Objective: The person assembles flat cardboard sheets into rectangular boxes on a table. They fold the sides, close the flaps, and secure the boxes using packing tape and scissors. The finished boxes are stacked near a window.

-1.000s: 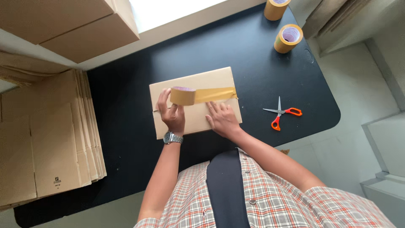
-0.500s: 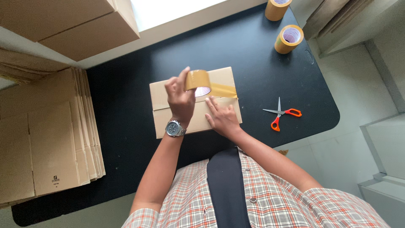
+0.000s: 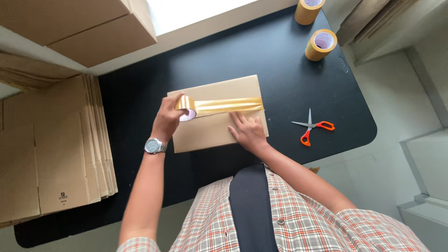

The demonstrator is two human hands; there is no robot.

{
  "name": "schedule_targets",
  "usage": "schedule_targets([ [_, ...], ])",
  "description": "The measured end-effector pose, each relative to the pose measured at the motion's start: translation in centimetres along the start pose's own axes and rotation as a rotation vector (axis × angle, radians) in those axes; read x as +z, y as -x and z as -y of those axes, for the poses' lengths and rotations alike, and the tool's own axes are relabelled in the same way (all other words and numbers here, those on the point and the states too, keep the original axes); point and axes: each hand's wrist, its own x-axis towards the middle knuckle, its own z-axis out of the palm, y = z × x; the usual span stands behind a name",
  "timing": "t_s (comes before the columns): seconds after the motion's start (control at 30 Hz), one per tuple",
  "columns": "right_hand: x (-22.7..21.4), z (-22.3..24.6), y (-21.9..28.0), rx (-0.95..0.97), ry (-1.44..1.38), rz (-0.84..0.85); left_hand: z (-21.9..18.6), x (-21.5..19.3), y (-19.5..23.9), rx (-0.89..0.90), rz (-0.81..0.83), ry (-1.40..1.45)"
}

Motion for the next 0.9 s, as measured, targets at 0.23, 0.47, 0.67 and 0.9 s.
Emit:
schedule_targets([
  [0.23,0.7,-0.2,0.4,-0.009,0.059,-0.130,-2.3,-5.9,-0.7,-0.057,-0.090,0.526],
  [0.47,-1.1,-1.2,-0.4,-0.025,0.021,-0.083,-1.1,-6.9,0.1,0.016,-0.128,0.530],
  [0.67,-1.8,-1.7,-1.3,-0.040,0.011,-0.059,-1.7,-11.0,0.3,-0.402,0.257,0.546],
  [0.9,-0.9,-2.0,-0.9,-0.093,0.104,-0.254,2.3,-4.6,7.3,-0.681,0.468,0.507],
])
